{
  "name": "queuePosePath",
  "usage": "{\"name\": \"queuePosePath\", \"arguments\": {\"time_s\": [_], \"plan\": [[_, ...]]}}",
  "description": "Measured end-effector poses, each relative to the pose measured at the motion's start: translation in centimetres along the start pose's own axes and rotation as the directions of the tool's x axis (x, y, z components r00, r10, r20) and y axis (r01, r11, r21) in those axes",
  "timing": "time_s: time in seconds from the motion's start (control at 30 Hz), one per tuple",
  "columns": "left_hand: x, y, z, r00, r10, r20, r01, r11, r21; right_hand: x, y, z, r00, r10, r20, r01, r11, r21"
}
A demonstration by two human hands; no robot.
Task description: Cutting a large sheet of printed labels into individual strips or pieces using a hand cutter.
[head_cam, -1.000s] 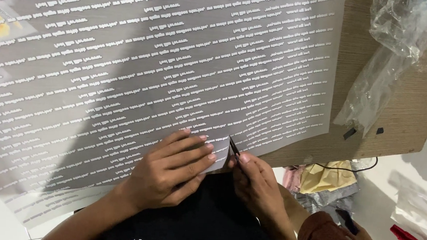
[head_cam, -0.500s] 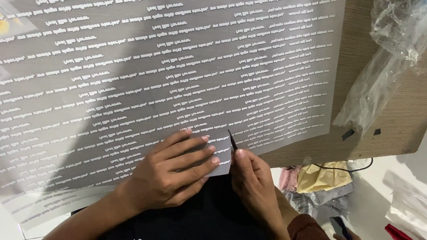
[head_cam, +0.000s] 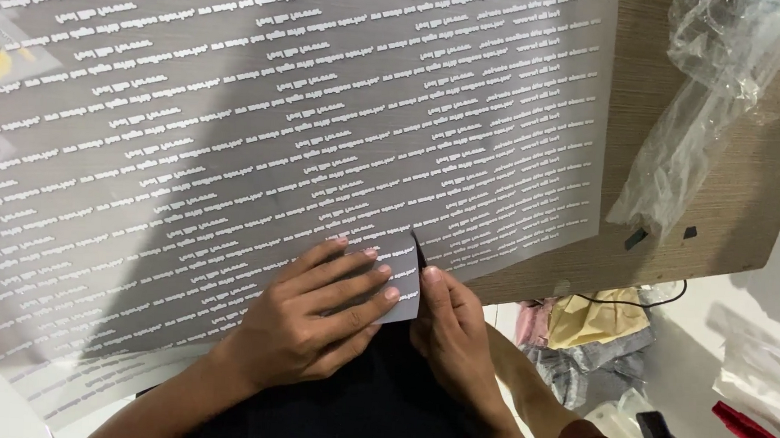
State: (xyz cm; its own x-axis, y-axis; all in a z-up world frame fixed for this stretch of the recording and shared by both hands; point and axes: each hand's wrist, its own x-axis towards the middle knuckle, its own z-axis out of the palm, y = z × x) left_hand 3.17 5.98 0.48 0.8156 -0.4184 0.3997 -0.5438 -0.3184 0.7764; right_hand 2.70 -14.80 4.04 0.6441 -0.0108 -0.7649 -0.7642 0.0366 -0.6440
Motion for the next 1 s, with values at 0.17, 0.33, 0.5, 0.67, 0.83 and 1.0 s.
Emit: {"name": "queuePosePath", "arguments": {"time_s": [0.17, 0.33, 0.5, 0.67, 0.83, 1.0], "plan": [[-0.1, 0.0, -0.1, 1.0, -0.006, 0.002, 0.006, 1.0, -0.02, 0.0, 0.0, 0.6, 0.997, 0.028, -0.069, -0.029, 1.0, -0.001], [-0.1, -0.1, -0.2, 1.0, -0.004, -0.022, 0.004, 0.999, -0.037, -0.2, -0.9, 1.5, 0.995, 0.048, -0.092, -0.048, 0.999, -0.004], [-0.2, -0.2, -0.2, 1.0, -0.002, -0.027, 0.0, 0.999, -0.046, -0.1, -1.2, 1.6, 0.997, 0.049, -0.058, -0.048, 0.999, 0.026], [-0.3, -0.2, -0.3, 0.999, 0.005, -0.039, -0.008, 0.998, -0.066, 0.0, -2.2, 1.9, 0.998, 0.033, -0.057, -0.034, 0.999, -0.006], [0.0, -0.1, -0.5, 0.999, 0.006, -0.049, -0.01, 0.997, -0.08, 0.2, -2.4, 2.1, 0.999, -0.023, -0.032, 0.023, 1.0, 0.001], [0.1, -0.1, -0.6, 0.999, 0.003, -0.036, -0.007, 0.994, -0.105, 0.7, -2.1, 2.1, 0.998, -0.056, -0.008, 0.056, 0.991, 0.12]]}}
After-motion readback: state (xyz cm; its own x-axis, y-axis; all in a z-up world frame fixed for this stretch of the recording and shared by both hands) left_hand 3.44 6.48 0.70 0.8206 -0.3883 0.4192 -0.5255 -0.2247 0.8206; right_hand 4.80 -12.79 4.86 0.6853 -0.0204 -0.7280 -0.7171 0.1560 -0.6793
